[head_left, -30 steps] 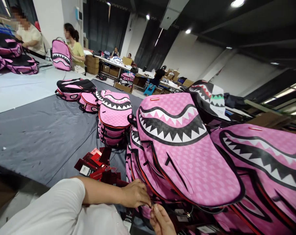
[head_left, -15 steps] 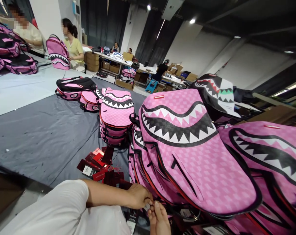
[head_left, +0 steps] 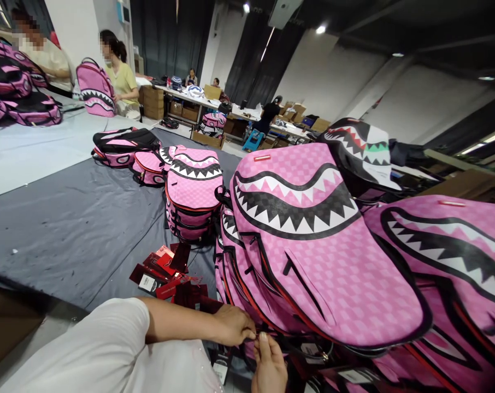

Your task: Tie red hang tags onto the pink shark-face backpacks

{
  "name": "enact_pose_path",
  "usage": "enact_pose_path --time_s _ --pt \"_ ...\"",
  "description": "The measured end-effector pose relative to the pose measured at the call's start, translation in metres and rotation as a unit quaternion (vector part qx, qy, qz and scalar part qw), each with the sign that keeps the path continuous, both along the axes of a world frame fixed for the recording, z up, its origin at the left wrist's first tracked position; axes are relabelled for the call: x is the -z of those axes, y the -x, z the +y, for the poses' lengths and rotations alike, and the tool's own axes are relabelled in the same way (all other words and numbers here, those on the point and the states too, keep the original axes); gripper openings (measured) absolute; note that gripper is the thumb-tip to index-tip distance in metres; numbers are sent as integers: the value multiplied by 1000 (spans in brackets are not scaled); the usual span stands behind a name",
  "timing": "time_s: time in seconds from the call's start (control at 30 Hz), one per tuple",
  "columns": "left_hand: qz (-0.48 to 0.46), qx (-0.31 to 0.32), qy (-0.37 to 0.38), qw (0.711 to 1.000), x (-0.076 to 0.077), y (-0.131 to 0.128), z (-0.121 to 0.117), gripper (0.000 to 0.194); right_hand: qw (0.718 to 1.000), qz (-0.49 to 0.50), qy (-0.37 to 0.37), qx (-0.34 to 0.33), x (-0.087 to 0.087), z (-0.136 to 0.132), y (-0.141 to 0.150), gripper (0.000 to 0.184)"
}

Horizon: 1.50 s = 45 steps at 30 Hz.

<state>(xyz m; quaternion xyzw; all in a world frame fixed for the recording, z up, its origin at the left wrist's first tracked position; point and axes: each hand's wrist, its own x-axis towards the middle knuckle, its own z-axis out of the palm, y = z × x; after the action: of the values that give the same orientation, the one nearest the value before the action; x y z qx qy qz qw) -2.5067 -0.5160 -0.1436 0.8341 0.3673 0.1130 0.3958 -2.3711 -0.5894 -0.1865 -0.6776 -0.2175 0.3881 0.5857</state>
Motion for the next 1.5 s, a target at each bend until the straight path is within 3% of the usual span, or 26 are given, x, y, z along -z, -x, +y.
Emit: enact_pose_path --time_s 0.47,0.77,1.07,1.23,1.4,1.5 --pt "57 -41 57 996 -2 -3 4 20 991 -127 16 -34 -3 0 3 55" --pt "22 -34 2 999 9 -7 1 20 987 -155 8 -51 -9 1 7 53" --pt "-4 -56 105 993 -4 -4 -2 19 968 -247 7 -35 -2 3 0 55" --pt "0 -119 119 986 0 -7 -2 19 975 -217 -5 -49 -2 1 -2 53" --pt "-36 -57 139 988 -3 -5 -1 21 984 -173 -15 -22 1 1 -3 53" --pt "-34 -83 132 987 -2 -6 -1 17 986 -165 -30 -22 2 1 -4 50"
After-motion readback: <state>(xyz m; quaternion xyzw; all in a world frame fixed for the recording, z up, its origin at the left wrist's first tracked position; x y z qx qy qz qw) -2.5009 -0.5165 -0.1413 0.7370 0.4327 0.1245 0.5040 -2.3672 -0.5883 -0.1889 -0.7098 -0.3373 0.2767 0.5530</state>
